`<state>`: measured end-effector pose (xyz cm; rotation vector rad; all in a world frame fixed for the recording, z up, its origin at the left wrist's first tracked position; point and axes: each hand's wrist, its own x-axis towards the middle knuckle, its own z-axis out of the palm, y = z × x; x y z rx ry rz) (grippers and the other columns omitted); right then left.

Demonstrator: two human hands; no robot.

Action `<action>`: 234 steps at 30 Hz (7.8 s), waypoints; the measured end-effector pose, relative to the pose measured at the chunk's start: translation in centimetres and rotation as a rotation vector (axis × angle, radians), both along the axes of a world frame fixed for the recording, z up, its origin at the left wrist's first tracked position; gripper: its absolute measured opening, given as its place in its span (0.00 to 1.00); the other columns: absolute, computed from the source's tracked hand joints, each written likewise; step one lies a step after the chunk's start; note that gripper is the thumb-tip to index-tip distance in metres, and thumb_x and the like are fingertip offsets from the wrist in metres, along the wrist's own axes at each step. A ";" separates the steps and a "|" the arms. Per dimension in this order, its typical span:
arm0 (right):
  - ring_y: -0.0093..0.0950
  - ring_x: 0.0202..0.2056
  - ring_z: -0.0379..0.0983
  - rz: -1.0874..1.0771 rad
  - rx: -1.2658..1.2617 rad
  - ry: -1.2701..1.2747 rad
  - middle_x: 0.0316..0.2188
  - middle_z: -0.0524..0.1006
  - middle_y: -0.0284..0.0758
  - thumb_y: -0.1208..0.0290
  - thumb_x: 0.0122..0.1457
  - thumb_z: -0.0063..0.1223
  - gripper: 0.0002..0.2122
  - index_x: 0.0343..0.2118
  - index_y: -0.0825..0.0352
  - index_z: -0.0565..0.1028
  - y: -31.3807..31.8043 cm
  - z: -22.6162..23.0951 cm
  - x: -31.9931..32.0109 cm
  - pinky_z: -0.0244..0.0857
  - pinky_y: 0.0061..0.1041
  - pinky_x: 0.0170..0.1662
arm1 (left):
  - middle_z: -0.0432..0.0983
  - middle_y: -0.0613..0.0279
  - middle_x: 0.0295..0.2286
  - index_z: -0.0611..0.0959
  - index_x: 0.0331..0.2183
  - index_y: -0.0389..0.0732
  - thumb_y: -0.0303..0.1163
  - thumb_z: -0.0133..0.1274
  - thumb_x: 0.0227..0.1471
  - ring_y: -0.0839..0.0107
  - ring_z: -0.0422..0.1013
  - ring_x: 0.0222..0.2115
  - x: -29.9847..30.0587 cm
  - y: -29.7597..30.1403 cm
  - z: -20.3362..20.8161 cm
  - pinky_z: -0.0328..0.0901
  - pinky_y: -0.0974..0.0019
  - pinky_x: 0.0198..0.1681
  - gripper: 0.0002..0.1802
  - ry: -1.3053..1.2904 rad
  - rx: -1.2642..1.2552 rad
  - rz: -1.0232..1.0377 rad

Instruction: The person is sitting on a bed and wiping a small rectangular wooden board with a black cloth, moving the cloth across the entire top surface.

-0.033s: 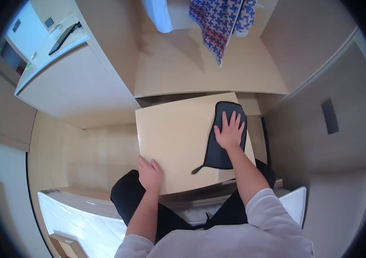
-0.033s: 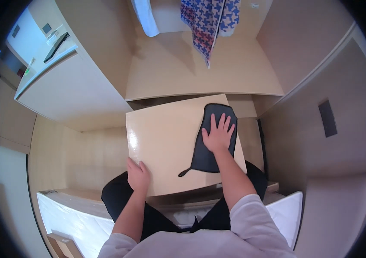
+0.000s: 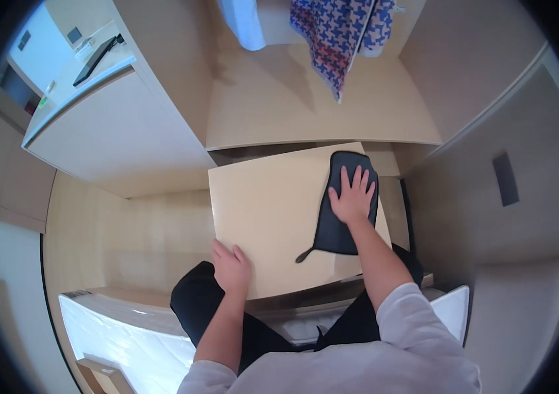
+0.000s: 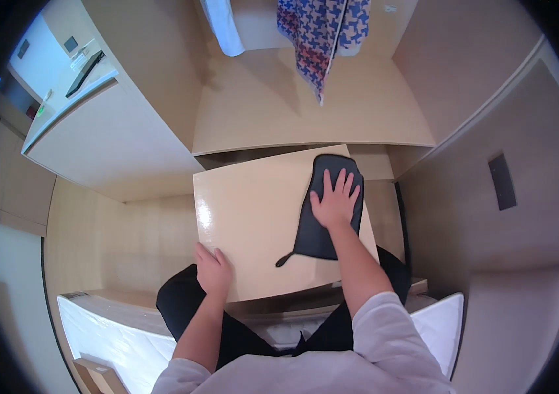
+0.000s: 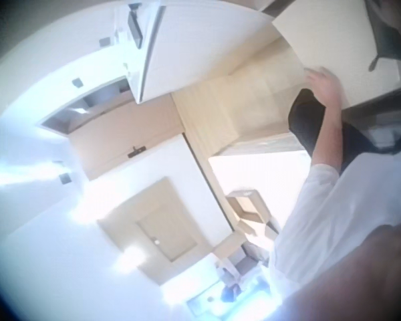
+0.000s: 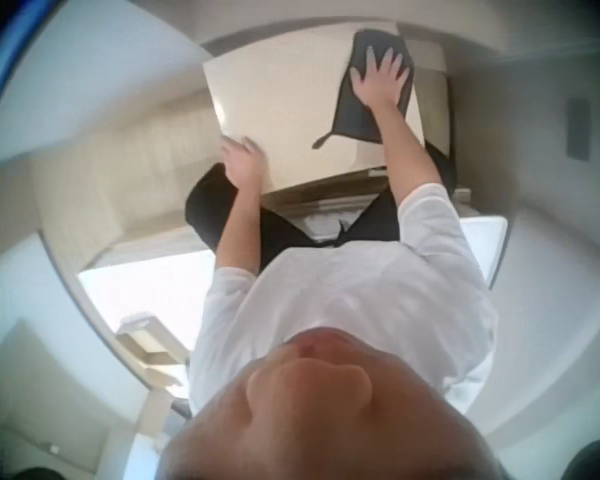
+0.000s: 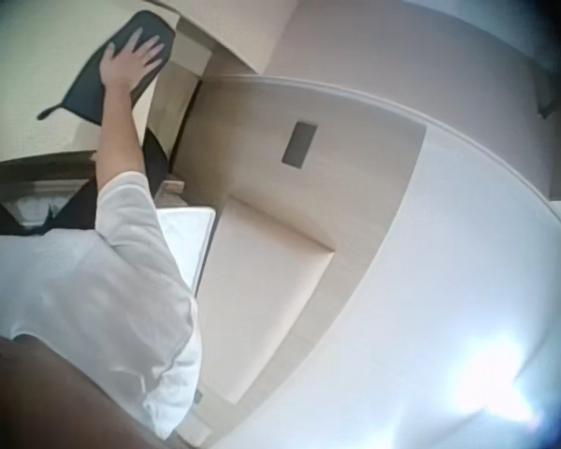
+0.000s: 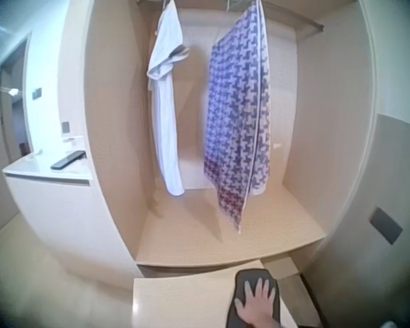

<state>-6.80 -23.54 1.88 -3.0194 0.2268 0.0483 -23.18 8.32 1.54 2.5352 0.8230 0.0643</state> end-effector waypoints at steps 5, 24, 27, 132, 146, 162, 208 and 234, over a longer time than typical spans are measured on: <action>0.53 0.80 0.35 -0.025 -0.016 0.011 0.80 0.46 0.51 0.40 0.70 0.42 0.39 0.79 0.52 0.53 2.3 0.1 7.5 0.29 0.62 0.78 | 0.73 0.37 0.53 0.61 0.68 0.32 0.44 0.50 0.68 0.36 0.76 0.49 0.1 0.4 0.3 0.75 0.39 0.45 0.38 0.029 0.030 0.004; 0.61 0.77 0.40 0.582 0.166 -0.016 0.76 0.51 0.58 0.44 0.64 0.57 0.41 0.76 0.61 0.61 19.5 0.2 -23.0 0.34 0.70 0.74 | 0.72 0.31 0.57 0.63 0.70 0.36 0.55 0.48 0.68 0.34 0.71 0.57 -0.7 2.4 -1.7 0.69 0.38 0.58 0.41 -0.077 -0.158 0.014; 0.61 0.77 0.40 0.706 0.215 -0.018 0.76 0.51 0.58 0.48 0.61 0.63 0.43 0.77 0.58 0.59 20.2 1.9 -27.1 0.36 0.70 0.74 | 0.69 0.29 0.59 0.65 0.70 0.35 0.48 0.52 0.67 0.33 0.69 0.59 -1.4 5.8 -4.4 0.66 0.39 0.61 0.39 -0.270 -0.220 -0.078; 0.55 0.75 0.50 0.348 0.198 -0.144 0.73 0.61 0.51 0.55 0.63 0.58 0.34 0.72 0.60 0.67 4.3 1.7 -20.6 0.43 0.62 0.75 | 0.58 0.28 0.68 0.70 0.67 0.34 0.37 0.58 0.58 0.32 0.51 0.72 -5.0 -5.5 0.6 0.48 0.29 0.72 0.39 -0.284 0.185 -0.434; 0.52 0.79 0.40 0.391 0.076 -0.061 0.79 0.51 0.42 0.46 0.66 0.53 0.36 0.76 0.47 0.62 10.0 0.0 -9.1 0.33 0.66 0.76 | 0.75 0.42 0.50 0.56 0.74 0.42 0.51 0.52 0.66 0.40 0.78 0.45 -1.2 0.3 0.6 0.76 0.42 0.43 0.45 0.037 0.026 0.004; 0.46 0.80 0.39 0.016 -0.032 -0.012 0.81 0.48 0.36 0.42 0.72 0.41 0.34 0.79 0.44 0.55 3.6 -0.7 5.2 0.31 0.58 0.79 | 0.76 0.42 0.50 0.56 0.74 0.40 0.50 0.50 0.67 0.42 0.77 0.47 -0.9 0.1 0.9 0.75 0.42 0.46 0.44 0.069 0.015 -0.004; 0.56 0.54 0.79 -0.356 0.216 0.029 0.50 0.83 0.56 0.42 0.72 0.44 0.29 0.53 0.69 0.78 -7.0 -0.7 7.6 0.74 0.53 0.58 | 0.77 0.39 0.54 0.60 0.72 0.39 0.51 0.51 0.66 0.40 0.77 0.50 -0.4 -0.2 1.1 0.75 0.40 0.47 0.43 0.091 0.002 0.037; 0.56 0.78 0.40 0.560 0.138 -0.056 0.78 0.50 0.51 0.46 0.67 0.52 0.40 0.77 0.65 0.58 19.7 0.1 -12.2 0.34 0.61 0.77 | 0.67 0.39 0.67 0.64 0.73 0.38 0.54 0.47 0.71 0.43 0.72 0.62 -1.5 3.8 -2.3 0.66 0.50 0.64 0.40 -0.062 -0.460 0.085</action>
